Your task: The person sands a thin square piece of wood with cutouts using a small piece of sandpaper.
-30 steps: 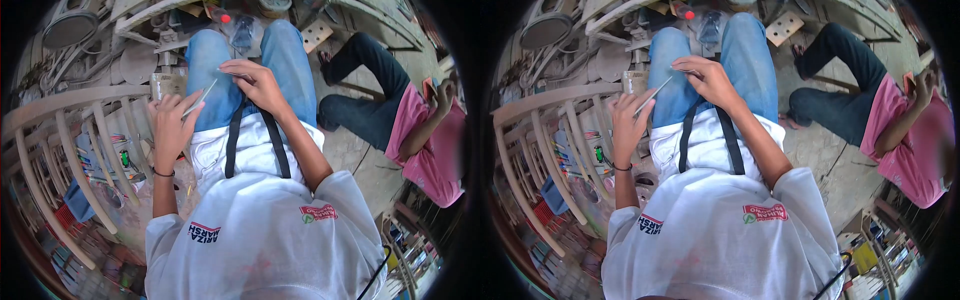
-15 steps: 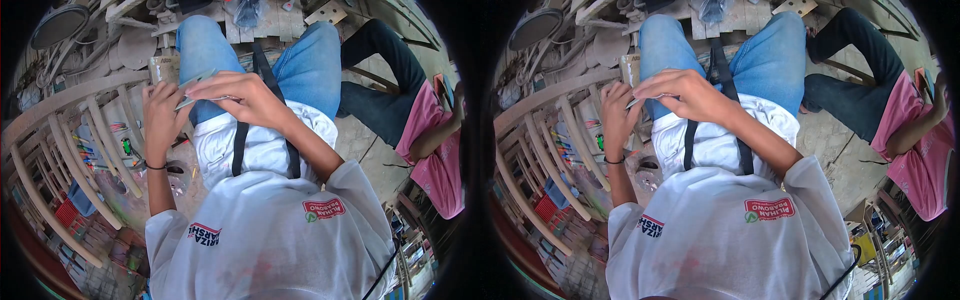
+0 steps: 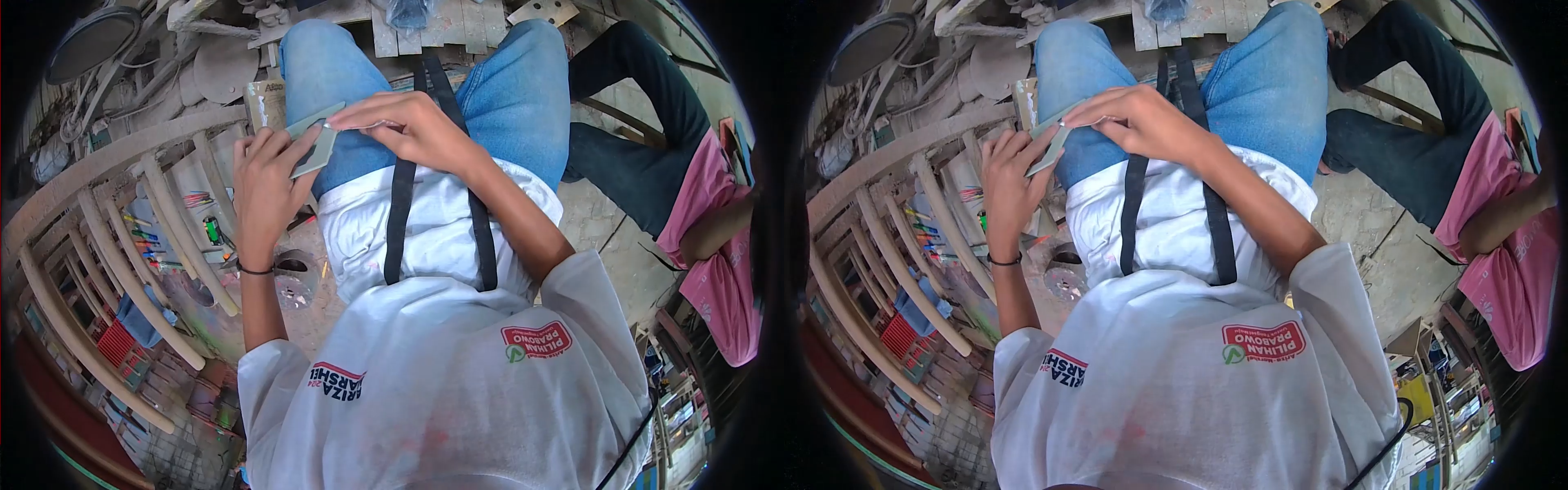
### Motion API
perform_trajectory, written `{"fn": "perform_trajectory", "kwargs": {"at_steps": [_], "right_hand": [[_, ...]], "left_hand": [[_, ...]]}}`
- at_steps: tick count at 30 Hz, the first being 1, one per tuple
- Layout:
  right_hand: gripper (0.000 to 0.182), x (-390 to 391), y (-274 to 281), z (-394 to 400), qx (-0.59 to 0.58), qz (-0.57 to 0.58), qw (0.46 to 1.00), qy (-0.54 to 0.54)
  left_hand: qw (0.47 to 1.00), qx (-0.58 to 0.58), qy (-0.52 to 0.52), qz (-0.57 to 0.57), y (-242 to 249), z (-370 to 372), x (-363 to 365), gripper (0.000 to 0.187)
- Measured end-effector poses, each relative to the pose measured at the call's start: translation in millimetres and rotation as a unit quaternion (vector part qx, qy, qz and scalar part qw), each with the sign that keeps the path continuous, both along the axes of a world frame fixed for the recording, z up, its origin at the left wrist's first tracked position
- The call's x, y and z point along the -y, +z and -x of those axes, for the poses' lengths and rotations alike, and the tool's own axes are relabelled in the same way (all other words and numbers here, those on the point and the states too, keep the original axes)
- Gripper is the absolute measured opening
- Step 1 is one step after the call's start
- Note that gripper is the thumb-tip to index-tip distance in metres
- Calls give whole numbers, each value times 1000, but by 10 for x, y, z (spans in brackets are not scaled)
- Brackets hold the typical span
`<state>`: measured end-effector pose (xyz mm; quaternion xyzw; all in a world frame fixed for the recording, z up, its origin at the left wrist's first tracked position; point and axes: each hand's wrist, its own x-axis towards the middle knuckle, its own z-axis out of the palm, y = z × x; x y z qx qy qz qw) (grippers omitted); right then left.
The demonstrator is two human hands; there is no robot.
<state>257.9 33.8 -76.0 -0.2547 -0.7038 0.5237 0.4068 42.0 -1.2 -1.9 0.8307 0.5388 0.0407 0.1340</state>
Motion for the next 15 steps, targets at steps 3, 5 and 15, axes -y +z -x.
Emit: {"fn": "perform_trajectory", "kwargs": {"at_steps": [3,5,15], "right_hand": [[43,75,341,13,-37,-20,998,51],[42,90,251,19,-22,-5,998,52],[46,-98,108,31,28,-74,996,35]], "left_hand": [[1000,22,-1,-16,-24,34,-7,42],[1000,19,1,12,-10,52,16,43],[999,9,-13,28,10,83,-46,46]]}}
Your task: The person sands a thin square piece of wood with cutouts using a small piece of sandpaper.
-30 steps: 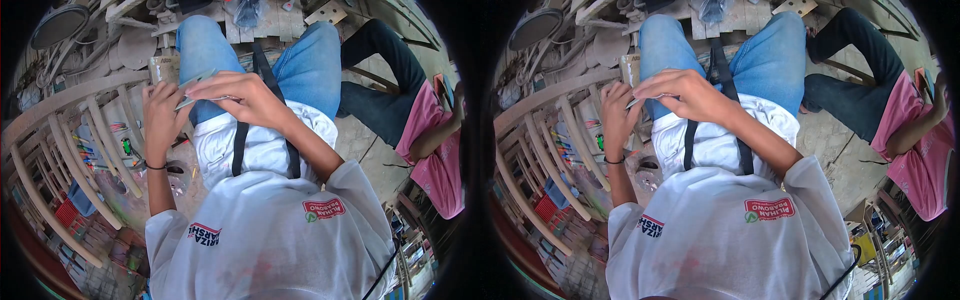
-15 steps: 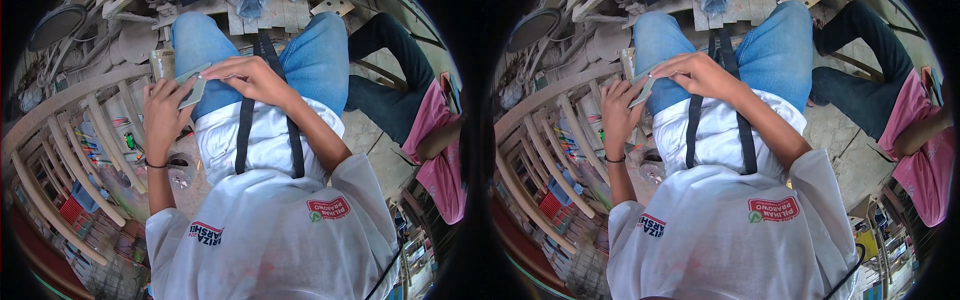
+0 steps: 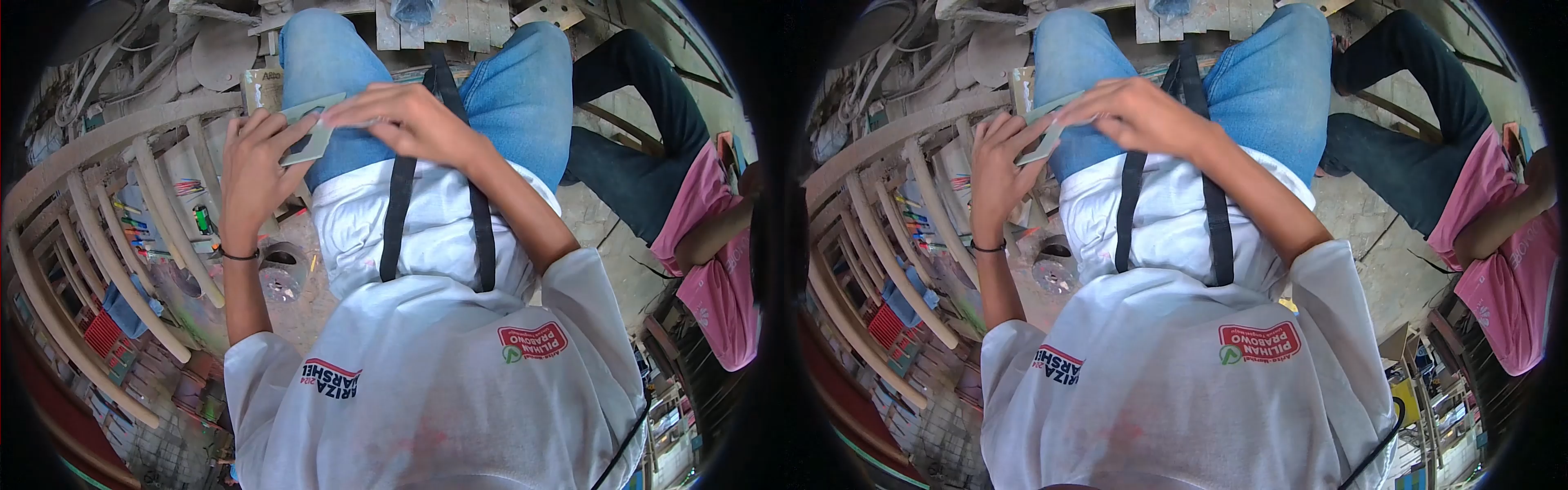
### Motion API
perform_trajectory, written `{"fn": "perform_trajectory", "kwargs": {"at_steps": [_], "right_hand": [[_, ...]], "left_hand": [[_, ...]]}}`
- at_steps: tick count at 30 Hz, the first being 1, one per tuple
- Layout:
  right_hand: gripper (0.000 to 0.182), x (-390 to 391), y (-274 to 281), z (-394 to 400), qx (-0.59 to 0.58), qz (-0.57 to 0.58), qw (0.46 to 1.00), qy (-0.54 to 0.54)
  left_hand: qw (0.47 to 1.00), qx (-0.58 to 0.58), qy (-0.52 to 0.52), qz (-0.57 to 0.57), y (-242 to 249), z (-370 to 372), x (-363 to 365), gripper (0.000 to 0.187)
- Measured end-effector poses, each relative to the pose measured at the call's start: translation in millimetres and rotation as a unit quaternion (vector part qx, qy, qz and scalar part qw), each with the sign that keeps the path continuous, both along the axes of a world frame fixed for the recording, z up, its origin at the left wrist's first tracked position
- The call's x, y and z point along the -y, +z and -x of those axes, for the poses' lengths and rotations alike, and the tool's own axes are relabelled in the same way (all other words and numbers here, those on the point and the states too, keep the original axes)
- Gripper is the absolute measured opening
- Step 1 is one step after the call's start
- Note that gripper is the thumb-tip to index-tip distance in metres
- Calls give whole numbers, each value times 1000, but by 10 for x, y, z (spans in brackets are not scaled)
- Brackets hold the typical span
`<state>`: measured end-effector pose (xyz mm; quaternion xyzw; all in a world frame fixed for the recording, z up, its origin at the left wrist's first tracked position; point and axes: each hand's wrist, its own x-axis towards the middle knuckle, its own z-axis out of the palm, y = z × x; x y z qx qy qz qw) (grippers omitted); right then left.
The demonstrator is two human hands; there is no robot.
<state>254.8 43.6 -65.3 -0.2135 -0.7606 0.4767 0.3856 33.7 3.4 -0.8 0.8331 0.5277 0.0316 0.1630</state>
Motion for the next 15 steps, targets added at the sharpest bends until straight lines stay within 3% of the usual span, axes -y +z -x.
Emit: {"fn": "perform_trajectory", "kwargs": {"at_steps": [4,8,11,15], "right_hand": [[44,157,292,-5,-33,17,998,43],[45,45,-159,-9,-17,-15,1000,1],[46,57,-80,-26,49,-14,999,-10],[45,181,25,37,-23,29,999,36]], "left_hand": [[1000,15,-2,5,-6,63,-32,48],[1000,20,-11,5,-50,61,-10,50],[1000,26,-10,-2,-22,86,-6,49],[998,53,8,20,-24,80,24,45]]}}
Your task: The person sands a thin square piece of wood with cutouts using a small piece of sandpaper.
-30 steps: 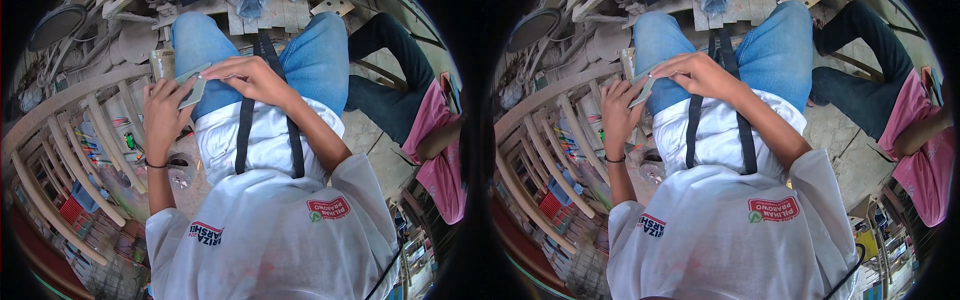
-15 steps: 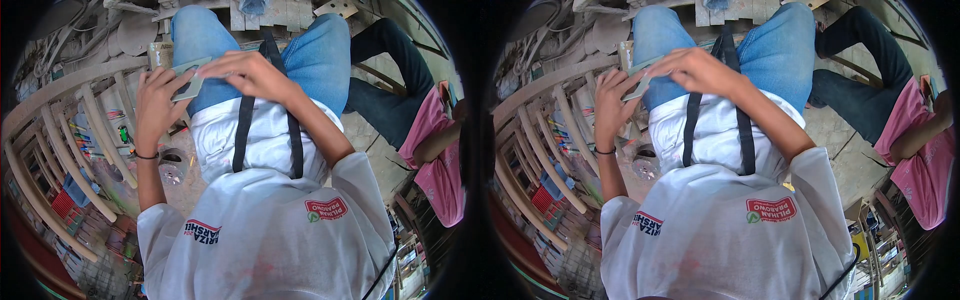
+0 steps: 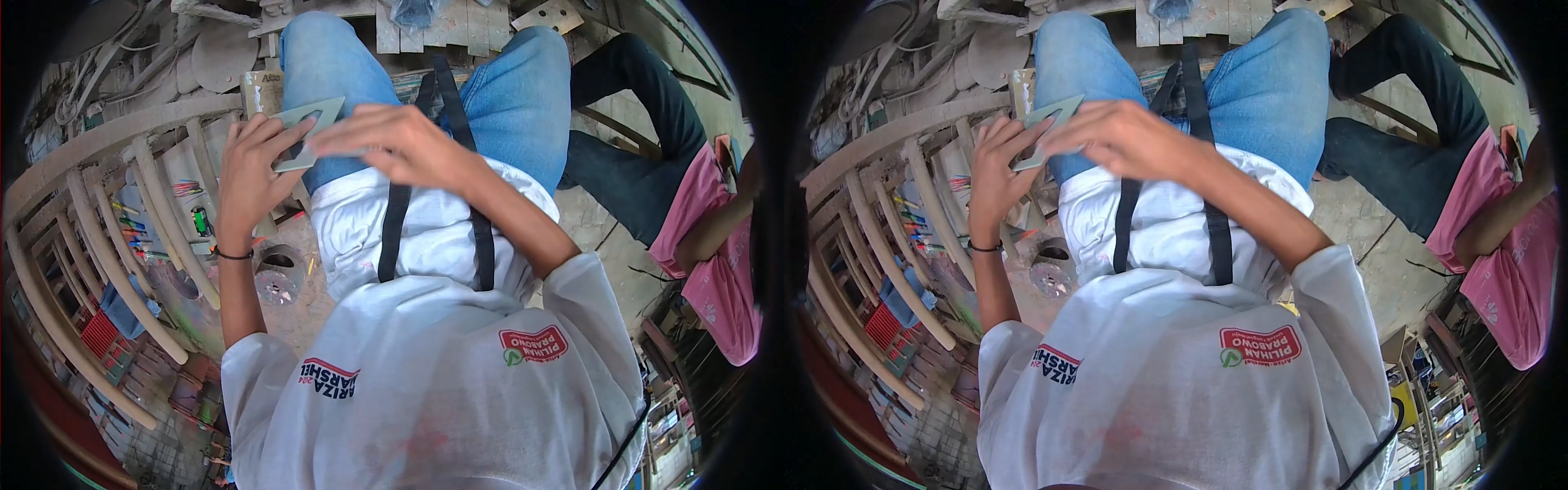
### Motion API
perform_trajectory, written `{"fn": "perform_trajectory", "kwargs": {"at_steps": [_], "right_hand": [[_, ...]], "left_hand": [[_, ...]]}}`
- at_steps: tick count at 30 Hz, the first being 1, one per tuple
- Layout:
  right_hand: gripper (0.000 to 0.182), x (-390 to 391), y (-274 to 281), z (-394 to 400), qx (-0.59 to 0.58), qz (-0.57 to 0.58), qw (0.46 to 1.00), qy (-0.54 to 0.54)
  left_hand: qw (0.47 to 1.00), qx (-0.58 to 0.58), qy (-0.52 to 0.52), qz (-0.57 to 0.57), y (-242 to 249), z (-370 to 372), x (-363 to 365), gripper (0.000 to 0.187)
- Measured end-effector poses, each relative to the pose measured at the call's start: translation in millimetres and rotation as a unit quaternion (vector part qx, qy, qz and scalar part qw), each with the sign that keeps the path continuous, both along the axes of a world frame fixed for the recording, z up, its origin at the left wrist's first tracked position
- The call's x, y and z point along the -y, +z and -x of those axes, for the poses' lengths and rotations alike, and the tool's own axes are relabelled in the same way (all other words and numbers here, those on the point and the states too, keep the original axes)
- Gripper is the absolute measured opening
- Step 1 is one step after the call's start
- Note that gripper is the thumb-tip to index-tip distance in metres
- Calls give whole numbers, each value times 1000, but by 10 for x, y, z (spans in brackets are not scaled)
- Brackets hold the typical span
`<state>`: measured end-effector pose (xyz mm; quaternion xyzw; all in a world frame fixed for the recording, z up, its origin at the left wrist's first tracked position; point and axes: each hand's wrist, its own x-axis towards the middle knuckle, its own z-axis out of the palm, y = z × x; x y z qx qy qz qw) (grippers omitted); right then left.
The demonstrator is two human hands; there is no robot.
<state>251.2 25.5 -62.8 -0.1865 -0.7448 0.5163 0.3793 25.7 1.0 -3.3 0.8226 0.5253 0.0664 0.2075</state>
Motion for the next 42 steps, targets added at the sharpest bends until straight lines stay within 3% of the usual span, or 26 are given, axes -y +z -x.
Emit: {"fn": "perform_trajectory", "kwargs": {"at_steps": [4,8,10,12,14,16,18,20,22,24,26,27,29,30,31,32,34,36,37,42], "right_hand": [[45,-185,-226,-33,88,-79,990,-77],[46,37,53,81,0,-12,1000,-18],[45,-86,-271,5,15,-38,998,-53],[44,-221,-419,-91,146,-101,975,-136],[44,-130,-121,-14,113,-87,979,-143],[42,-1,149,98,11,-2,998,-59],[43,-40,-167,91,4,5,997,-71],[45,-271,-558,-39,147,-88,976,-134],[44,-260,-218,-30,140,-80,975,-151],[41,-111,175,91,23,23,995,-99],[41,-134,-162,106,29,28,994,-103],[42,-240,-426,33,85,3,990,-110],[43,-320,-446,-21,168,-33,976,-133],[43,-289,-297,17,167,-33,976,-136],[42,-231,-126,93,95,-31,980,-170],[41,-185,5,154,24,-29,979,-202],[42,-154,-21,183,14,-29,981,-191],[44,-219,-415,181,137,-103,965,-199],[45,-286,-485,127,198,-88,958,-190],[45,-238,-150,214,70,-66,966,-242]], "left_hand": [[999,38,15,-19,-98,52,6,43],[999,38,24,0,-92,83,-6,41],[999,45,26,-3,-102,75,21,40],[995,83,47,-5,-98,58,2,38],[996,82,43,-6,-107,106,-56,37],[996,82,44,-3,-119,114,-86,35],[995,88,46,27,-91,112,-129,32],[994,87,58,33,-51,110,-133,30],[993,87,63,44,-49,130,-213,27],[994,90,57,20,-90,157,-230,24],[993,91,65,47,-63,141,-259,21],[993,94,63,47,-37,112,-276,22],[993,92,60,44,14,129,-320,23],[989,79,107,64,18,144,-348,26],[982,69,155,86,2,148,-365,29],[981,73,154,89,-21,149,-402,29],[974,86,180,108,-60,172,-513,36],[978,66,170,104,-65,183,-598,41],[971,81,191,122,-63,192,-635,41],[952,137,222,157,-146,212,-660,41]]}}
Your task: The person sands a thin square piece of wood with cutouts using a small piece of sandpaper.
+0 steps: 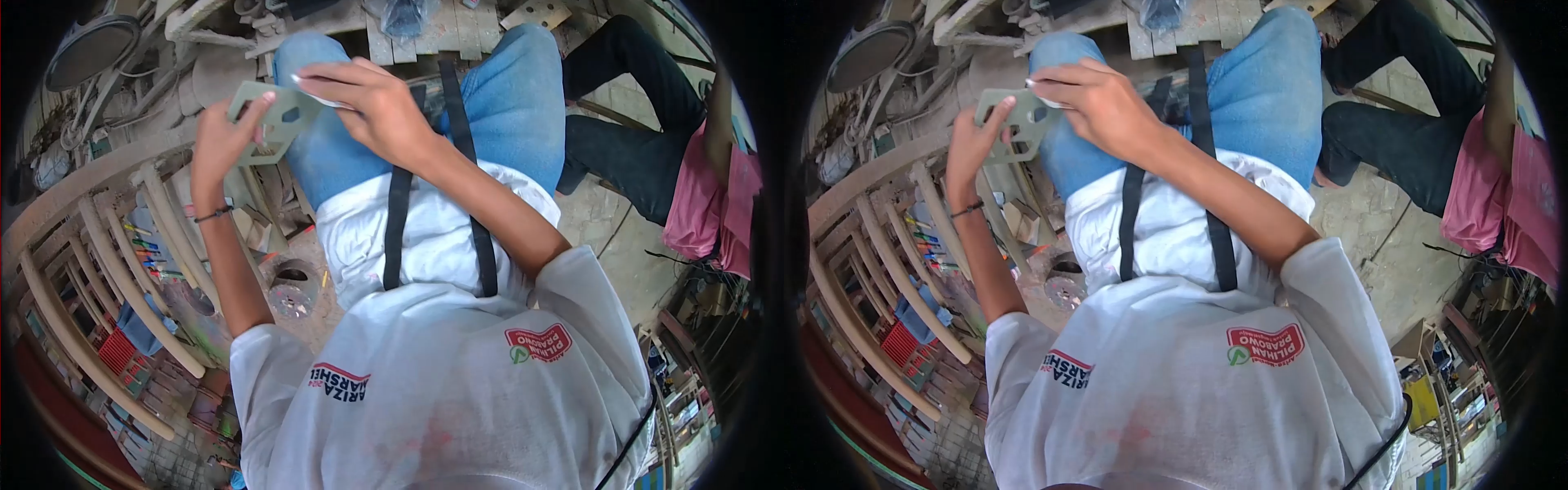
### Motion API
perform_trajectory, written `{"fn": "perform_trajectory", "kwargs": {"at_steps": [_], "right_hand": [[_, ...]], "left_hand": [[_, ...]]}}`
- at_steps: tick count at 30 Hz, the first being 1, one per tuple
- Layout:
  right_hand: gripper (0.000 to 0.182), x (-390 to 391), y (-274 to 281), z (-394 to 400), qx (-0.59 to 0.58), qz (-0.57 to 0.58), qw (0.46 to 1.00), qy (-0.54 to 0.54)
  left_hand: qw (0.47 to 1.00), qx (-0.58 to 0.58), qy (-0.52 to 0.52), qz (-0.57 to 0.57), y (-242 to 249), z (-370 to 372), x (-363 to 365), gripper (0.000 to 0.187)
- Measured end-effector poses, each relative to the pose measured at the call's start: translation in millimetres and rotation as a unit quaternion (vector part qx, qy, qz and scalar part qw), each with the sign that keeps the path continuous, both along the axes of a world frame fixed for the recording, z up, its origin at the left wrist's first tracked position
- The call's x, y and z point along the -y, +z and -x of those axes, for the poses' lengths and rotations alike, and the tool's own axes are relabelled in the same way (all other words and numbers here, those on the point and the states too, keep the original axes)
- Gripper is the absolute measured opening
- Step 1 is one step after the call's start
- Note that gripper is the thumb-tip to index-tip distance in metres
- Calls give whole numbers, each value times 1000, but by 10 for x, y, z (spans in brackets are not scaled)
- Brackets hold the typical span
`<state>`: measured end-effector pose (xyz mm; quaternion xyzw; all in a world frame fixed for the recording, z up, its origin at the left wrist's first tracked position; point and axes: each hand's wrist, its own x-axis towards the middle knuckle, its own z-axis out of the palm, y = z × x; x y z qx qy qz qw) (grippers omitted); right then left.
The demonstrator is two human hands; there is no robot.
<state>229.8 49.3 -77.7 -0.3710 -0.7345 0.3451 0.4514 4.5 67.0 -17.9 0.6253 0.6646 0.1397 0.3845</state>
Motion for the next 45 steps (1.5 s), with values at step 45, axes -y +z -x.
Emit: {"fn": "perform_trajectory", "kwargs": {"at_steps": [45], "right_hand": [[49,201,656,83,-157,8,987,25]], "left_hand": [[988,-50,-67,-131,915,-473,590,22]]}}
